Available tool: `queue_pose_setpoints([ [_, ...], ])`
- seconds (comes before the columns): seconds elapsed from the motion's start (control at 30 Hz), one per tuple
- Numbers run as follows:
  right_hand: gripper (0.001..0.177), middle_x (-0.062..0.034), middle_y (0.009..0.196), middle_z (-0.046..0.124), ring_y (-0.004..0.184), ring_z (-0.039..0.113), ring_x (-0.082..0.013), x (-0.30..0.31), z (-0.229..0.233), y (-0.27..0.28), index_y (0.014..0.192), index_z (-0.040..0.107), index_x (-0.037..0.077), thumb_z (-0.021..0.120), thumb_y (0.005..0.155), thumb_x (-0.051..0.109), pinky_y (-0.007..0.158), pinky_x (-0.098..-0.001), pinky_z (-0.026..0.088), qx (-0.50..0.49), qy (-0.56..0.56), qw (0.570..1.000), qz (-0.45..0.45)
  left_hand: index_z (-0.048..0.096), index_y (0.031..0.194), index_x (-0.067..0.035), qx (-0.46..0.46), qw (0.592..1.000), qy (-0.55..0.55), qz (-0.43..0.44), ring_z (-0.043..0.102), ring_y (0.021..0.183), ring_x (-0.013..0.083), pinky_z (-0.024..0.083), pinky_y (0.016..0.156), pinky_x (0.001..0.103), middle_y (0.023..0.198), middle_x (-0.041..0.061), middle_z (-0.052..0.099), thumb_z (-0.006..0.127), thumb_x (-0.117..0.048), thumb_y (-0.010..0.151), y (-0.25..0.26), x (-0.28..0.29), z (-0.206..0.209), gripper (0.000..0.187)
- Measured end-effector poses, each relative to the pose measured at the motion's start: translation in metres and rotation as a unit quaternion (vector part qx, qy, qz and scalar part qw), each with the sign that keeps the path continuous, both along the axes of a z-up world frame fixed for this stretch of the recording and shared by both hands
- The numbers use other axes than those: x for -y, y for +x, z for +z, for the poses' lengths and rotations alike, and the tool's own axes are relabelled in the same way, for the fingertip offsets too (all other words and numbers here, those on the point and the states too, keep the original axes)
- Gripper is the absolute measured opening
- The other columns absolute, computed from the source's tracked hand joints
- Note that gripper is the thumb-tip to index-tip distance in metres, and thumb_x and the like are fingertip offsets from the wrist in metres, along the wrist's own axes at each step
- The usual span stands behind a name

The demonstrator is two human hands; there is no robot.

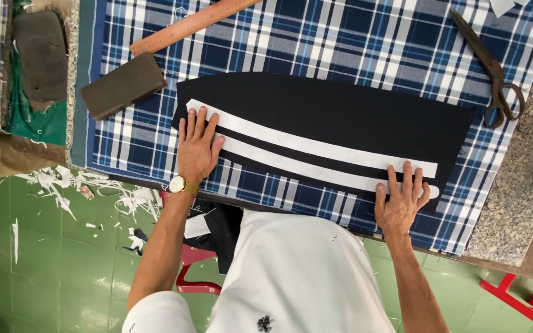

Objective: The person irons a black fabric piece on a plaid-covered table, then places two white strips on it, trims the strips with scissors, and irons them again. The person uses a steam iron and a small wooden block to press the fabric while working.

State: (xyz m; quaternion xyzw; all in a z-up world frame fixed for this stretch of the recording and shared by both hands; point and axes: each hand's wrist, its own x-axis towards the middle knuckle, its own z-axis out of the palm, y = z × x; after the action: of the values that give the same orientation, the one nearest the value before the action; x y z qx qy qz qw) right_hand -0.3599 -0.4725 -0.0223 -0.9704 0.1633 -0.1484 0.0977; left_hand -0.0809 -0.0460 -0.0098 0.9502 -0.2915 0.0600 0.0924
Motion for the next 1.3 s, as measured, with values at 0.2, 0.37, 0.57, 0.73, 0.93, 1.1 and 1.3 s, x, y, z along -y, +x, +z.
queue_pose_setpoints([
  [0.2,0.047,-0.0166,0.163,0.044,0.152,0.029,-0.0383,-0.001,0.002,0.0,0.145,0.066,0.013,0.047,0.112,0.041,0.116,-0.0584,0.017,0.007,-0.003,1.0,-0.002,0.047,0.157,-0.018,-0.014,1.0,0.005,-0.005,0.023,0.154,0.0348,0.013,0.124,0.055,0.167,0.012,0.032,0.047,-0.051,0.109,0.004,0.0,0.004,0.059],
  [0.37,0.046,-0.0152,0.162,0.046,0.151,0.031,-0.038,-0.001,0.003,0.002,0.144,0.068,0.014,0.049,0.111,0.041,0.117,-0.0574,0.018,0.017,-0.007,1.0,-0.003,0.046,0.158,-0.019,-0.017,1.0,0.01,-0.011,0.023,0.154,0.0352,0.013,0.124,0.056,0.167,0.012,0.032,0.048,-0.054,0.107,0.008,-0.002,0.002,0.062],
  [0.57,0.046,-0.0141,0.161,0.047,0.15,0.034,-0.038,-0.002,0.002,0.002,0.142,0.069,0.015,0.05,0.11,0.042,0.117,-0.0569,0.02,0.017,-0.021,1.0,-0.008,0.049,0.157,-0.017,-0.018,1.0,0.013,-0.017,0.025,0.153,0.0362,0.014,0.124,0.056,0.166,0.013,0.035,0.049,-0.054,0.107,0.008,-0.003,0.006,0.062],
  [0.73,0.044,-0.0127,0.162,0.045,0.15,0.033,-0.0376,-0.001,0.007,0.004,0.142,0.068,0.017,0.05,0.109,0.04,0.116,-0.0573,0.02,0.012,-0.026,1.0,-0.008,0.051,0.156,-0.013,-0.018,0.999,0.005,-0.031,0.028,0.152,0.0394,0.016,0.122,0.057,0.164,0.017,0.038,0.052,-0.053,0.107,0.008,0.002,0.009,0.063],
  [0.93,0.043,-0.0114,0.162,0.045,0.15,0.032,-0.0362,-0.001,0.009,0.002,0.141,0.069,0.018,0.05,0.109,0.04,0.115,-0.057,0.02,0.02,-0.018,1.0,-0.007,0.055,0.153,-0.009,0.008,0.999,-0.016,-0.03,0.028,0.15,0.045,0.02,0.121,0.059,0.164,0.024,0.033,0.06,-0.05,0.104,-0.016,0.038,0.015,0.064],
  [1.1,0.045,-0.014,0.163,0.046,0.151,0.033,-0.0375,-0.001,0.006,0.0,0.142,0.07,0.015,0.05,0.11,0.04,0.117,-0.0571,0.018,0.005,-0.022,1.0,-0.004,0.054,0.15,-0.015,-0.026,0.993,-0.073,-0.085,0.026,0.152,0.0445,0.019,0.123,0.059,0.164,0.022,0.033,0.063,-0.049,0.098,-0.063,0.096,0.007,0.063],
  [1.3,0.046,-0.013,0.163,0.045,0.151,0.031,-0.0367,0.0,0.003,-0.001,0.142,0.07,0.015,0.046,0.112,0.041,0.117,-0.0571,0.017,0.012,-0.01,1.0,0.001,0.053,0.152,-0.015,-0.024,0.998,-0.052,-0.015,0.02,0.154,0.0406,0.013,0.125,0.056,0.166,0.019,0.029,0.056,-0.055,0.102,-0.049,0.092,0.005,0.064],
])
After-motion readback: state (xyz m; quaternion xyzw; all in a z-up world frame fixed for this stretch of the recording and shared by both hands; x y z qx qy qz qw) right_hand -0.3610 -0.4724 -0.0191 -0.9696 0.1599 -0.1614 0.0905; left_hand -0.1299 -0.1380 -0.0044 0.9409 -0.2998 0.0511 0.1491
